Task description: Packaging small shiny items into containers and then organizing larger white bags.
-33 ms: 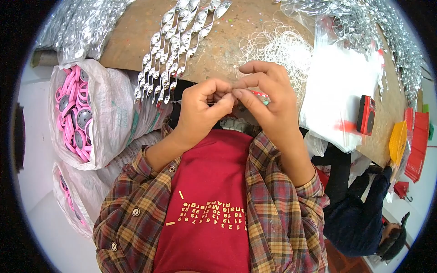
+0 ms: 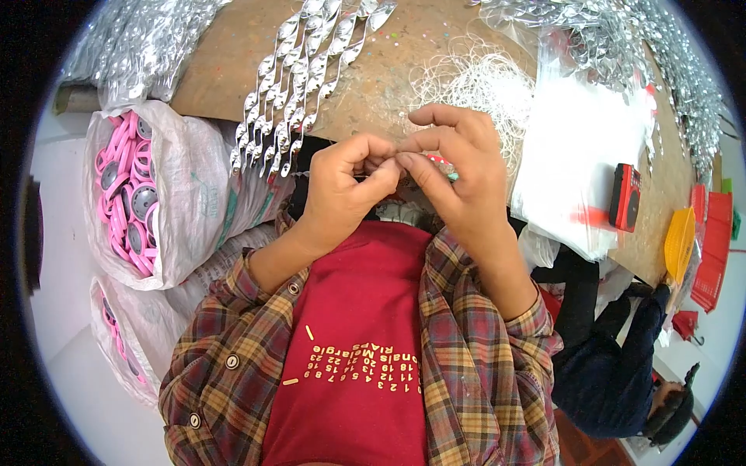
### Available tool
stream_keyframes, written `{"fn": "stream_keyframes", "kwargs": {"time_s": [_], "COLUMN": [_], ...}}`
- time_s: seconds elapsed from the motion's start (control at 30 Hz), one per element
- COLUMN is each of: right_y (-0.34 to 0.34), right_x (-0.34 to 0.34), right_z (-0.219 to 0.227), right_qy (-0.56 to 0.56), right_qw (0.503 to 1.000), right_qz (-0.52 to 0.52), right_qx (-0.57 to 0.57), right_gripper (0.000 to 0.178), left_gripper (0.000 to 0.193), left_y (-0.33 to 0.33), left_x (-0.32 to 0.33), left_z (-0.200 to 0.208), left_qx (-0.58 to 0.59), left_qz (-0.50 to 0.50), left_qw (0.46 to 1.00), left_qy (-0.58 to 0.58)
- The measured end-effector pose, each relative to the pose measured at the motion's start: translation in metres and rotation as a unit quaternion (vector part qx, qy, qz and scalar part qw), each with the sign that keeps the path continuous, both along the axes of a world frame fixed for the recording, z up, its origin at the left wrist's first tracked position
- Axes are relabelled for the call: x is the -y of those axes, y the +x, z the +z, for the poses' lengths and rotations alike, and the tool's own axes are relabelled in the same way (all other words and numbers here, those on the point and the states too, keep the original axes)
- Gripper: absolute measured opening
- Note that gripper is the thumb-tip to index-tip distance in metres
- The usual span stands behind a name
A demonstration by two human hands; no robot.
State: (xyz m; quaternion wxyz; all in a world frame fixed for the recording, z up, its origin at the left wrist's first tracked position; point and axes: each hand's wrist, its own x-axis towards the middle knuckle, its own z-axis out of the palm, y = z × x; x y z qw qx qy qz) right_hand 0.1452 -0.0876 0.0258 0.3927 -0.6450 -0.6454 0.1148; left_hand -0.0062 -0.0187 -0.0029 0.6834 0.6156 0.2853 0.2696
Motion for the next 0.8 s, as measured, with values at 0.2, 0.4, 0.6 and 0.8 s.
{"fn": "stream_keyframes", "kwargs": {"time_s": [0.2, 0.4, 0.6, 0.8], "right_y": [-0.004, 0.003, 0.006, 0.003], "right_x": [0.007, 0.010, 0.013, 0.016], "right_z": [-0.007, -0.013, -0.018, -0.017], "right_qy": [0.053, 0.033, -0.043, 0.025], "right_qw": [0.994, 0.987, 0.953, 0.990], "right_qz": [-0.024, 0.039, -0.027, 0.024], "right_qx": [-0.091, -0.152, -0.299, -0.133], "right_gripper": [0.010, 0.011, 0.010, 0.013], "left_gripper": [0.014, 0.017, 0.014, 0.013], "left_y": [-0.001, -0.003, -0.004, -0.003], "left_x": [-0.009, -0.010, -0.010, -0.008], "left_z": [0.007, 0.002, 0.005, 0.003], "left_qx": [0.105, 0.137, 0.125, 0.122], "left_qz": [-0.051, -0.080, -0.087, -0.064], "left_qw": [0.956, 0.926, 0.946, 0.957], "left_qy": [-0.269, -0.343, -0.285, -0.255]}}
